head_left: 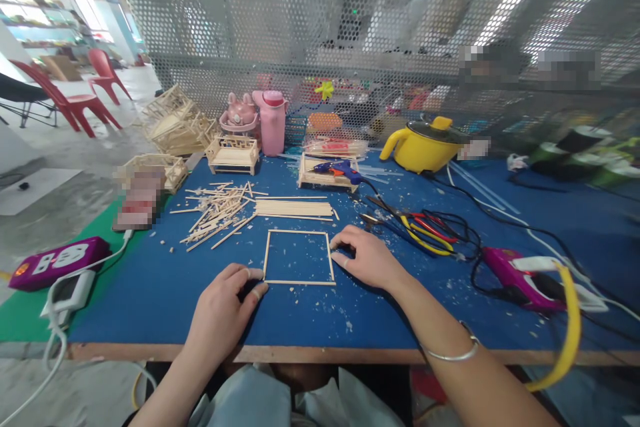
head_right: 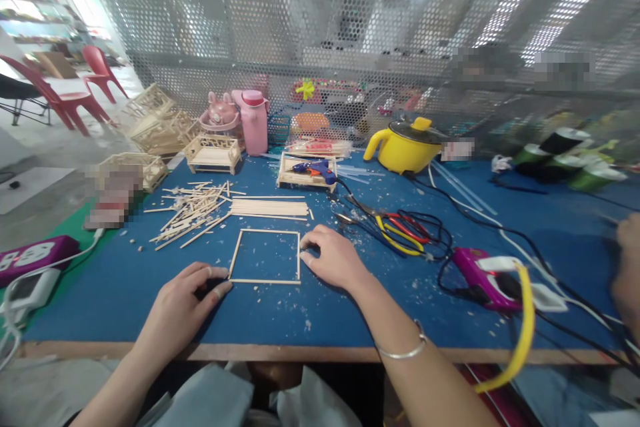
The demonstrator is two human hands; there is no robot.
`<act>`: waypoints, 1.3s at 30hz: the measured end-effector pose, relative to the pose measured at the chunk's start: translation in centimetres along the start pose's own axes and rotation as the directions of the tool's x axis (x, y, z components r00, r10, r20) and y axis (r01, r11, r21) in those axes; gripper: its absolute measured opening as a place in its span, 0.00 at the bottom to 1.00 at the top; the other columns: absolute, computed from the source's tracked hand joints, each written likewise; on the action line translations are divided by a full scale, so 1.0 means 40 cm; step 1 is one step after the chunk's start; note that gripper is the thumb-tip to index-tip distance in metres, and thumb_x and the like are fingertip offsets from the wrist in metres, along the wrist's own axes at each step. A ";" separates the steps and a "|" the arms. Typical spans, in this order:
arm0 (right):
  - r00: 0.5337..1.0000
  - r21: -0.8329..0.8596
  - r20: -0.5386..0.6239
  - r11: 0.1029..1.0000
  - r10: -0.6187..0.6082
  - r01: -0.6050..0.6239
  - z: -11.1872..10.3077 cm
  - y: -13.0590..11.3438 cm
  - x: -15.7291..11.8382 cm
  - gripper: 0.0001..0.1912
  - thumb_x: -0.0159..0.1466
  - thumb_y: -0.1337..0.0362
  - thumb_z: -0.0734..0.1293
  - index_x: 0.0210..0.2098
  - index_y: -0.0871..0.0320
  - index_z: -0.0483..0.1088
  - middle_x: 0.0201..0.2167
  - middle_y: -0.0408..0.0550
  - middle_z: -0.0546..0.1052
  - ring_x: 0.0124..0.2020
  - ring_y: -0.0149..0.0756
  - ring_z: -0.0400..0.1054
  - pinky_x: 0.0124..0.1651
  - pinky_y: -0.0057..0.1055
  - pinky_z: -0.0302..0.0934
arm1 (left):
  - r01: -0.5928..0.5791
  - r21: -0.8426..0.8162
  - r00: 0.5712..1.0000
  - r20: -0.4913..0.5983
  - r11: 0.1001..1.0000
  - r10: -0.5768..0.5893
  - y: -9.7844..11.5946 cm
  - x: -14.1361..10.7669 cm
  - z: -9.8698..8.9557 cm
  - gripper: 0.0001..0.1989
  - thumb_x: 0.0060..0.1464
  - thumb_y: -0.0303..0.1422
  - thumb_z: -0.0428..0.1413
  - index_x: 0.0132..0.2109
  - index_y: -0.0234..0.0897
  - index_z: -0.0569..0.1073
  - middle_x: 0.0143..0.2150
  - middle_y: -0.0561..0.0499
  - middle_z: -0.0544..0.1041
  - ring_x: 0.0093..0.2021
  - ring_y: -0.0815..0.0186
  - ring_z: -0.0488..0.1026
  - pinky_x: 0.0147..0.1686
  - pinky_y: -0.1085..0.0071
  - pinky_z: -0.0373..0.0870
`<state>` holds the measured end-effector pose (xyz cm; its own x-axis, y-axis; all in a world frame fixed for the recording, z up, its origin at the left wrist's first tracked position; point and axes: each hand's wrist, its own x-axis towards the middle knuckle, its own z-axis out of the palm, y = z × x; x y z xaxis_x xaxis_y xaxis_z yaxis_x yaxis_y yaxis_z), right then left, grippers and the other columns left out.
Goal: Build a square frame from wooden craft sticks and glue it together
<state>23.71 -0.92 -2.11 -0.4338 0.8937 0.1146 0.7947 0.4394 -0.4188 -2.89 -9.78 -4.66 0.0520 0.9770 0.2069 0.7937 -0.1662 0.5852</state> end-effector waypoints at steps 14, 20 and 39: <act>0.998 -0.106 0.011 0.993 0.056 -0.054 0.008 0.000 0.013 0.18 0.58 0.64 0.62 0.48 0.53 0.69 0.33 0.45 0.71 0.31 0.32 0.64 0.33 0.27 0.54 | -0.010 0.014 1.000 0.007 1.000 0.010 0.000 -0.001 -0.002 0.11 0.57 0.40 0.49 0.39 0.42 0.74 0.39 0.51 0.74 0.40 0.64 0.73 0.42 0.68 0.69; 0.998 -0.123 0.010 0.991 0.055 -0.054 0.008 -0.005 0.011 0.17 0.58 0.63 0.62 0.48 0.52 0.69 0.33 0.44 0.70 0.31 0.31 0.63 0.32 0.27 0.53 | -0.022 0.014 1.000 -0.015 1.000 0.022 0.004 -0.001 -0.004 0.11 0.56 0.39 0.49 0.39 0.42 0.74 0.38 0.52 0.74 0.39 0.65 0.73 0.41 0.69 0.70; 0.995 0.120 -0.060 0.990 0.080 -0.072 0.007 0.029 0.004 0.19 0.58 0.67 0.58 0.49 0.54 0.65 0.29 0.42 0.72 0.27 0.31 0.64 0.32 0.28 0.57 | -0.016 -0.020 0.998 -0.068 1.000 0.014 0.000 -0.002 -0.005 0.11 0.56 0.34 0.47 0.41 0.39 0.72 0.40 0.48 0.76 0.41 0.62 0.73 0.42 0.66 0.70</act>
<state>24.43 -0.32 -2.83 -0.3430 0.9296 0.1346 0.7669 0.3599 -0.5314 -3.01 -9.90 -4.54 0.0219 0.9630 0.2685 0.7804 -0.1843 0.5975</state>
